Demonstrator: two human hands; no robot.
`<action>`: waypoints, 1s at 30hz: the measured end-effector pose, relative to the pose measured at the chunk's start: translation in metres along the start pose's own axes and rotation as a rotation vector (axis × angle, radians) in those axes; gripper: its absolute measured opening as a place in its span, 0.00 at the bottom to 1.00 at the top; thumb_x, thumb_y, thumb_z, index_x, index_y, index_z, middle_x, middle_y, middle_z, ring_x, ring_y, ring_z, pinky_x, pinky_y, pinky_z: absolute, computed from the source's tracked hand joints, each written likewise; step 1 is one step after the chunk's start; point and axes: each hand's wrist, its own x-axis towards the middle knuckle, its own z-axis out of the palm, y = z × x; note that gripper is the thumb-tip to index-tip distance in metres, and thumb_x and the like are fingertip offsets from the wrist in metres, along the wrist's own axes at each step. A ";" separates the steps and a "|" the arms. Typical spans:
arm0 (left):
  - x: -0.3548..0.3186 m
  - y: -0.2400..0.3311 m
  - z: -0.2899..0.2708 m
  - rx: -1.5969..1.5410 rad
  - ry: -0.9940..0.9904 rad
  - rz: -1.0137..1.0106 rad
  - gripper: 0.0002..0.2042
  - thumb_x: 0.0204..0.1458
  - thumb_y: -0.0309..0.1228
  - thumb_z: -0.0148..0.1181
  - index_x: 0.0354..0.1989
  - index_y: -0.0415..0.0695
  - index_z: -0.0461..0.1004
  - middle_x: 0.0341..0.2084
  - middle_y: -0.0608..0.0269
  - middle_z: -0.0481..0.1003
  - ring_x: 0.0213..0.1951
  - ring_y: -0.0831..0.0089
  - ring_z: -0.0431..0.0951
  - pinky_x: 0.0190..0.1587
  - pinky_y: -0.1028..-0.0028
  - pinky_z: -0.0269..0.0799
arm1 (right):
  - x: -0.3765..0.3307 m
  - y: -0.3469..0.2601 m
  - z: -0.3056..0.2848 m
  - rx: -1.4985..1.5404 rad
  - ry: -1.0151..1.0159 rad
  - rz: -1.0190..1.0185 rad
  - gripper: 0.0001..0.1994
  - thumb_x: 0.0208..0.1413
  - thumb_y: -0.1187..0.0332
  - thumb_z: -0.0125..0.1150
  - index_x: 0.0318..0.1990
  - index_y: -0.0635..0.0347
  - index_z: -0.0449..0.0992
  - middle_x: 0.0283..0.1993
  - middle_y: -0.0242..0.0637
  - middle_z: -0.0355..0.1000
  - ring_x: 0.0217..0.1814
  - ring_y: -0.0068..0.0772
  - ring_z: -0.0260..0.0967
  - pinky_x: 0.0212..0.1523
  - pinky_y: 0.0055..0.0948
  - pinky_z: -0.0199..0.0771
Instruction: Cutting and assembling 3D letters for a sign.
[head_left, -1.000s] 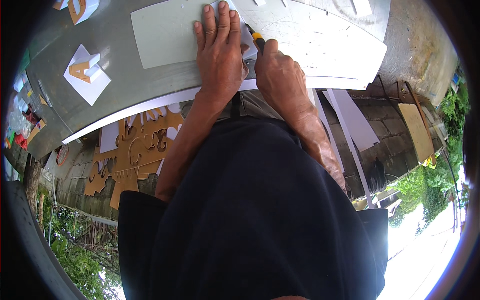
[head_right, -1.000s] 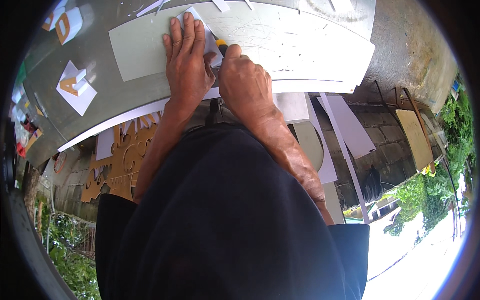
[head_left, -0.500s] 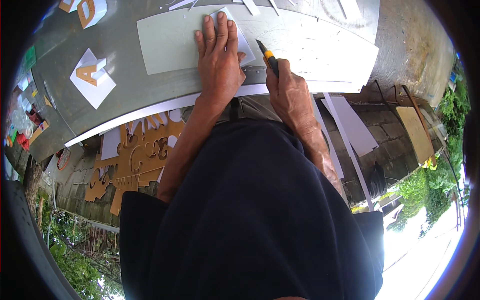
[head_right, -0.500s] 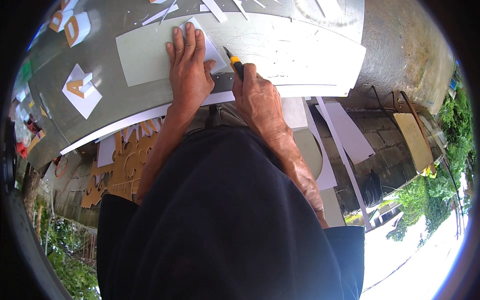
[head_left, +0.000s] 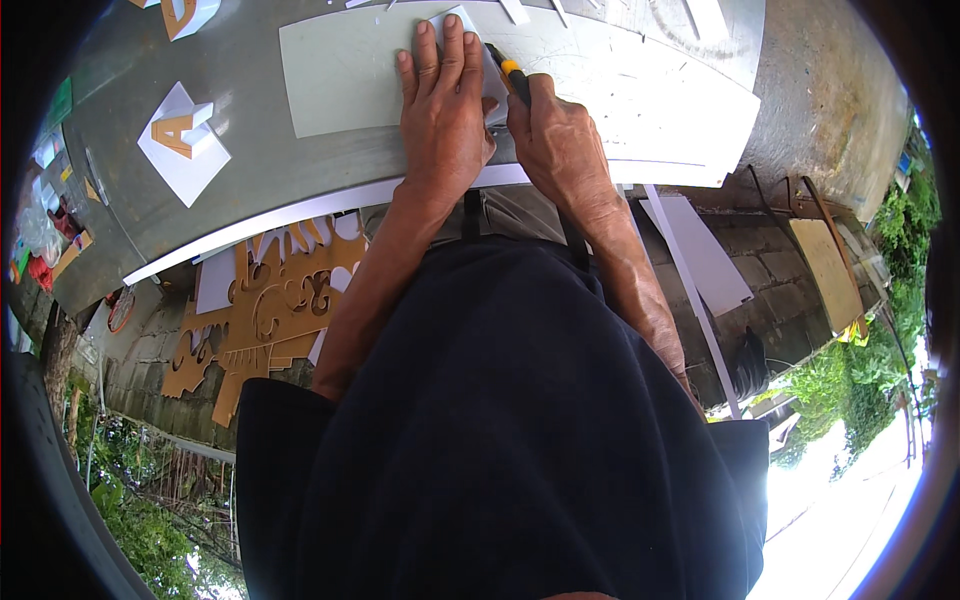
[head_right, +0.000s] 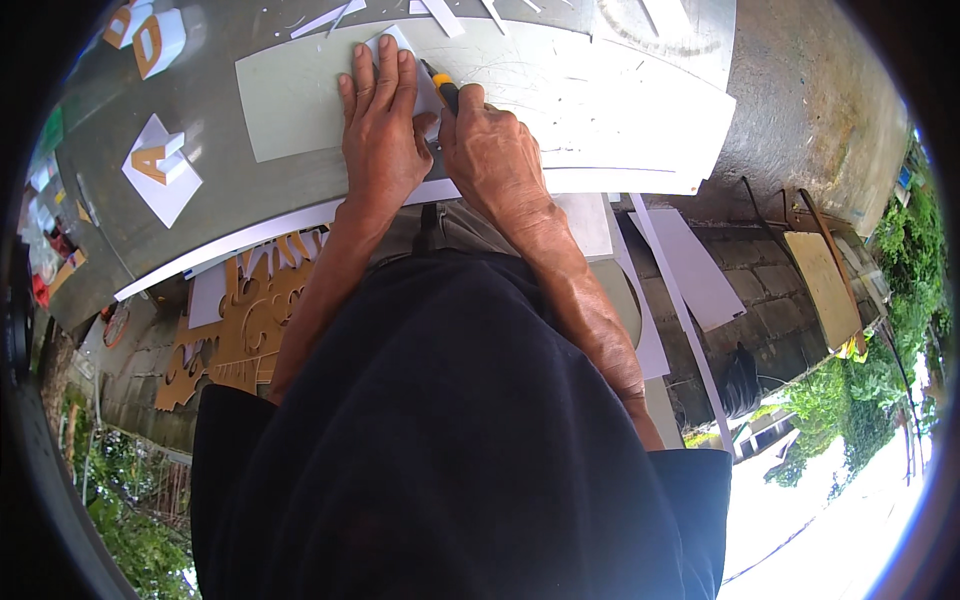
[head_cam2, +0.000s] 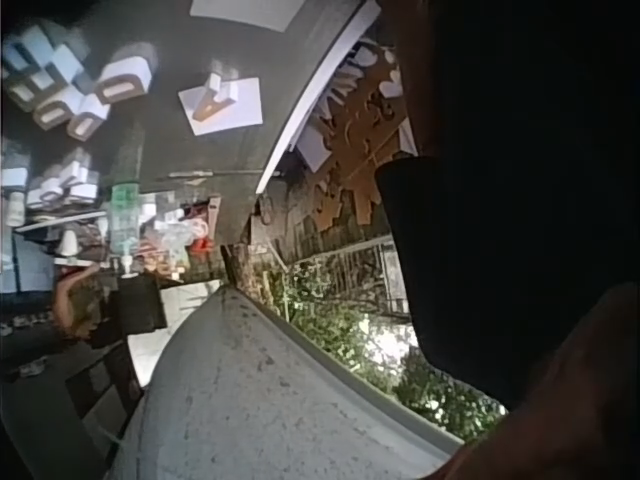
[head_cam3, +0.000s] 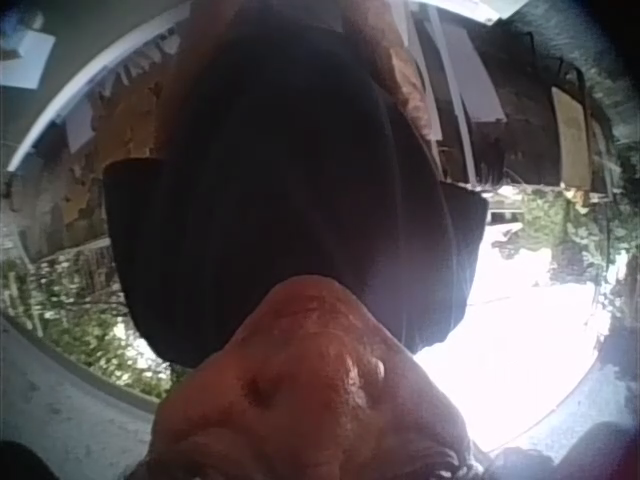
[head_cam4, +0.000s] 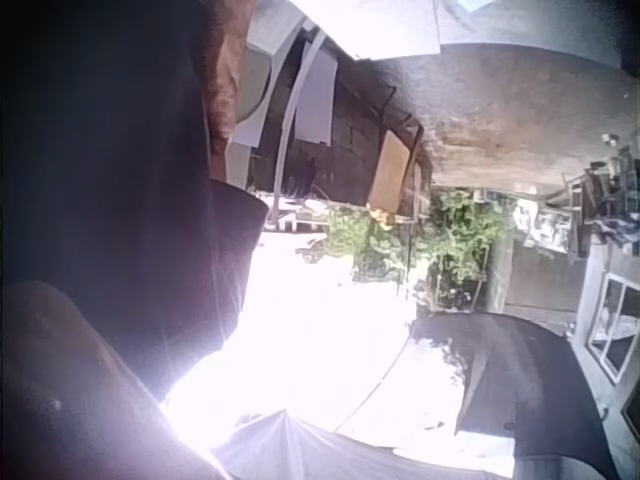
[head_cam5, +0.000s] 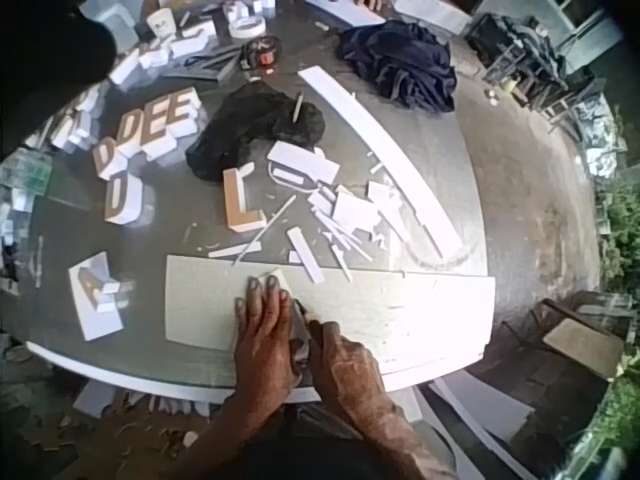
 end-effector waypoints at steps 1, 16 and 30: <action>0.000 0.000 0.000 0.000 0.004 0.005 0.38 0.46 0.24 0.72 0.69 0.34 0.64 0.74 0.44 0.57 0.75 0.41 0.51 0.74 0.42 0.47 | 0.000 -0.001 0.000 -0.001 0.000 0.002 0.12 0.69 0.64 0.53 0.44 0.67 0.66 0.23 0.61 0.74 0.28 0.68 0.77 0.30 0.57 0.75; -0.001 0.003 -0.002 -0.024 0.003 -0.006 0.37 0.47 0.22 0.70 0.69 0.32 0.64 0.74 0.44 0.57 0.75 0.40 0.51 0.74 0.42 0.46 | -0.029 -0.003 0.008 -0.250 -0.055 0.048 0.05 0.60 0.75 0.54 0.39 0.65 0.65 0.28 0.53 0.77 0.30 0.57 0.81 0.31 0.49 0.82; -0.001 0.002 -0.002 -0.034 -0.024 -0.021 0.38 0.48 0.24 0.70 0.70 0.33 0.62 0.74 0.44 0.55 0.76 0.40 0.49 0.75 0.42 0.42 | -0.046 0.006 0.013 -0.247 -0.012 0.065 0.06 0.62 0.72 0.54 0.39 0.63 0.64 0.30 0.53 0.77 0.29 0.57 0.80 0.29 0.51 0.81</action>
